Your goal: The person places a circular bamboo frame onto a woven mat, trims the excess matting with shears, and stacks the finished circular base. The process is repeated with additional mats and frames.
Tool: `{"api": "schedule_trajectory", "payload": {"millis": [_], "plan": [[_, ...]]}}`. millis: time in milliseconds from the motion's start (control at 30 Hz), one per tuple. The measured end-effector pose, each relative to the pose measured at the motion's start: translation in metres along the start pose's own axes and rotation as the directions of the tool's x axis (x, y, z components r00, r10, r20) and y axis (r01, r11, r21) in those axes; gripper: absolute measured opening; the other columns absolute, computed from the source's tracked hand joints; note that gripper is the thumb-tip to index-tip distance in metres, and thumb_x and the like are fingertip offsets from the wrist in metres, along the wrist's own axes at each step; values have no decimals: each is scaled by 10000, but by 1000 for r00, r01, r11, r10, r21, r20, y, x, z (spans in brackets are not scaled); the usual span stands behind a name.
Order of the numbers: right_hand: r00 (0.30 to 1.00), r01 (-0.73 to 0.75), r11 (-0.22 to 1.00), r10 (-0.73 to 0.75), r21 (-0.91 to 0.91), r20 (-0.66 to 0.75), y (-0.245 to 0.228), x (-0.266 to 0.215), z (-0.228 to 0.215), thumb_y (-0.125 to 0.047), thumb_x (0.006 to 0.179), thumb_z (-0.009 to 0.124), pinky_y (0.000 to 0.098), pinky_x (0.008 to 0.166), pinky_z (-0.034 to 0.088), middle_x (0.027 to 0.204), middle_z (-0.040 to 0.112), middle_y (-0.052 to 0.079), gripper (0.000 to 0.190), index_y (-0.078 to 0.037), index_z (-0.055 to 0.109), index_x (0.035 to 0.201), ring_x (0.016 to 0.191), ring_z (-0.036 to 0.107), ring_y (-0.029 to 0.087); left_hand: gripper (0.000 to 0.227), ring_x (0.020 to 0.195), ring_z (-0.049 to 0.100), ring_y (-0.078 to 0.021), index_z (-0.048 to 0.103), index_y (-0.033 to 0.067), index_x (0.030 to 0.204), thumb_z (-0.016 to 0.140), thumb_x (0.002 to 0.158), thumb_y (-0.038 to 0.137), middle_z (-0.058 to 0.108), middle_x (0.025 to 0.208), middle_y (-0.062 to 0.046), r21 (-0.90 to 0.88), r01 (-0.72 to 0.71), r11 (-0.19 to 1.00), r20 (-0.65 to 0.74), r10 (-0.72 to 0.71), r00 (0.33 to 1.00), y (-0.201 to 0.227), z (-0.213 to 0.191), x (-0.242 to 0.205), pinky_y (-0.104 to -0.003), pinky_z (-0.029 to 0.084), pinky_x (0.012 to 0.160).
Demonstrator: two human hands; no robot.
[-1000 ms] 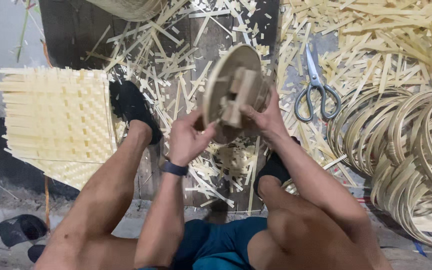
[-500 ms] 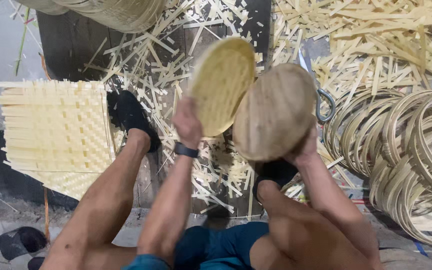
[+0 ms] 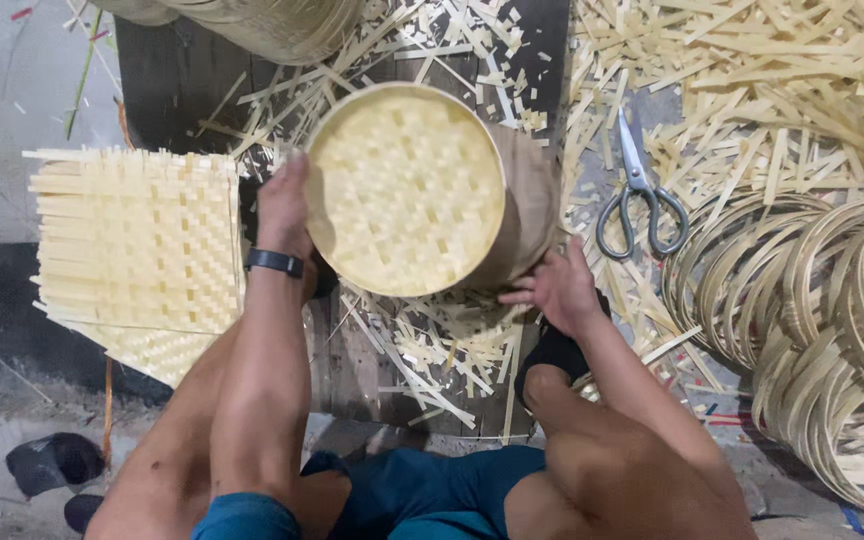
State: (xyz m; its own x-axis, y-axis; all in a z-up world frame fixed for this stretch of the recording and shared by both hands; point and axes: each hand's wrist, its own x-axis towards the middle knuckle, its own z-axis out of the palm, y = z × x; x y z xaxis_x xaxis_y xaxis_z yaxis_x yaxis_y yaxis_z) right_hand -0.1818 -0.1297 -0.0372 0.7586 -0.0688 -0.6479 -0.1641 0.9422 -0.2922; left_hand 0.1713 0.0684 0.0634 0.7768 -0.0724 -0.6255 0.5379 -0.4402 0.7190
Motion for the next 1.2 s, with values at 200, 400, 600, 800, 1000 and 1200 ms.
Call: {"api": "schedule_trajectory", "payload": {"millis": [200,400,600,800,1000,1200], "plan": [[884,-24,557,-375,-830,-277,25,-33,-28,-394,1083,448,331,664,564,942,781,141,453,-83,751,1213,811,747,183,533,1022,628,-141,693,-41,1291,691,993,402,727,1160,-65,-68,-191,979,247,202,948,-97,41,79,-326,506,907],[605,154,-181,-760,-971,238,44,-47,-11,-140,921,680,402,632,517,777,623,130,91,-50,693,923,718,649,283,406,941,557,-265,713,114,1278,650,987,391,686,1051,-116,485,-291,825,59,301,952,-57,114,20,-387,505,862],[593,116,-113,-789,-987,160,44,-39,-14,-93,895,694,431,648,500,798,591,139,89,-45,629,857,753,626,351,519,1412,427,-379,577,-15,1356,594,968,330,530,1446,-230,494,-866,79,565,728,388,-113,206,-94,-530,336,1191],[581,116,-12,-810,-993,77,49,-40,-24,-109,925,690,405,637,499,767,608,129,111,-42,658,843,681,617,323,464,1521,411,-301,592,43,1399,648,965,196,494,1580,-142,465,-885,-2,693,623,363,-184,200,-107,-466,356,1261],[615,113,39,-787,-993,39,46,-44,-17,-162,958,674,382,640,501,789,641,123,130,-48,704,903,671,628,291,567,1378,505,-280,556,120,1427,629,867,67,549,1501,-136,234,-818,-525,898,440,-26,-92,97,0,-416,520,1024],[634,56,81,-773,-995,-27,49,-43,-18,-180,954,668,379,625,501,761,630,117,139,-57,718,914,629,622,273,336,1069,681,-282,718,109,1127,596,906,-114,741,1163,-106,501,-752,-429,617,786,-36,130,34,47,-433,578,908]]}}
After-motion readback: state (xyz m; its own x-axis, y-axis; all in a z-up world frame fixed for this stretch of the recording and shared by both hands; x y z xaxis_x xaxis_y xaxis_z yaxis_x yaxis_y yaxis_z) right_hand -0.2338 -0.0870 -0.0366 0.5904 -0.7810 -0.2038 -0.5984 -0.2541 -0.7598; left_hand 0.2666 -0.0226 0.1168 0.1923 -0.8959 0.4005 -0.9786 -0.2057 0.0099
